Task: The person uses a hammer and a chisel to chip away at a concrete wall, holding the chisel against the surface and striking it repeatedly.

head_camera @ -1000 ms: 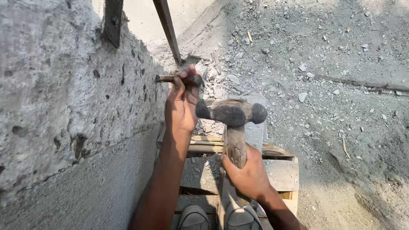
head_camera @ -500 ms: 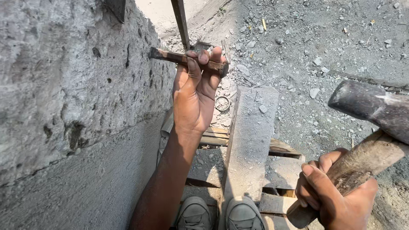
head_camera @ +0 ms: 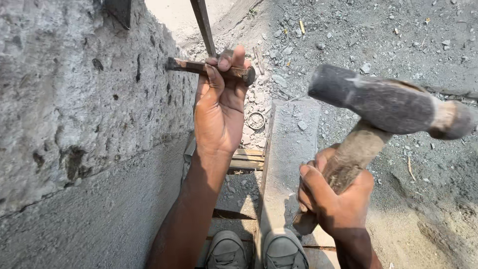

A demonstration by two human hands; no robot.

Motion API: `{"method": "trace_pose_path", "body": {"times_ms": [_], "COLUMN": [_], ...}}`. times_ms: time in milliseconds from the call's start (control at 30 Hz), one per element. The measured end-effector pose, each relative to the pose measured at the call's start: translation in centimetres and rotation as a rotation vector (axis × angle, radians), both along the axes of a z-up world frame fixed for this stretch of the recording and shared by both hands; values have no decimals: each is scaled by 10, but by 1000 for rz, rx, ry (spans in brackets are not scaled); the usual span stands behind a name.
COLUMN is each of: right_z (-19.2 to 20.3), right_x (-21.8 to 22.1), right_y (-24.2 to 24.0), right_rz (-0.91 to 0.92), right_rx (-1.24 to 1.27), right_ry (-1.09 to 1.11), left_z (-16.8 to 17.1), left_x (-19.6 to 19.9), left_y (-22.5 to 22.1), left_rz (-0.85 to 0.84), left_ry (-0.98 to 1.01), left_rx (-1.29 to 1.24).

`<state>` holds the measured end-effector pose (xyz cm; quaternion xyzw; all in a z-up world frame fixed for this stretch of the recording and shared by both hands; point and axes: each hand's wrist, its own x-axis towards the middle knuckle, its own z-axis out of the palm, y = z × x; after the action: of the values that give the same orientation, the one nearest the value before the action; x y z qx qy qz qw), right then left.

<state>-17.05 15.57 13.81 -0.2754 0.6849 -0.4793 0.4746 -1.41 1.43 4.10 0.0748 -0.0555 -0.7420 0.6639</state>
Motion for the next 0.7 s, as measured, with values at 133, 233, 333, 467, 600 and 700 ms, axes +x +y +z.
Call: {"method": "trace_pose_path", "body": {"times_ms": [133, 233, 333, 467, 600, 700], "right_z": [25, 39, 7, 3, 24, 34], "right_x": [-17, 0, 20, 8, -3, -22], "right_y": [7, -8, -15, 0, 28, 44], "right_rz": [-168, -165, 118, 445, 462, 167], "right_rx": [-497, -669, -360, 27, 36, 126], "right_ry": [-288, -268, -197, 294, 215, -96], "left_z": [-4, 36, 41, 34, 18, 12], "left_x": [2, -3, -10, -24, -13, -5], "left_y": [-2, -11, -2, 0, 12, 13], "left_rz": [-19, 21, -3, -24, -9, -74], "left_ry": [-46, -28, -36, -172, -141, -45], "left_rx": [-5, 32, 70, 128, 77, 34]}}
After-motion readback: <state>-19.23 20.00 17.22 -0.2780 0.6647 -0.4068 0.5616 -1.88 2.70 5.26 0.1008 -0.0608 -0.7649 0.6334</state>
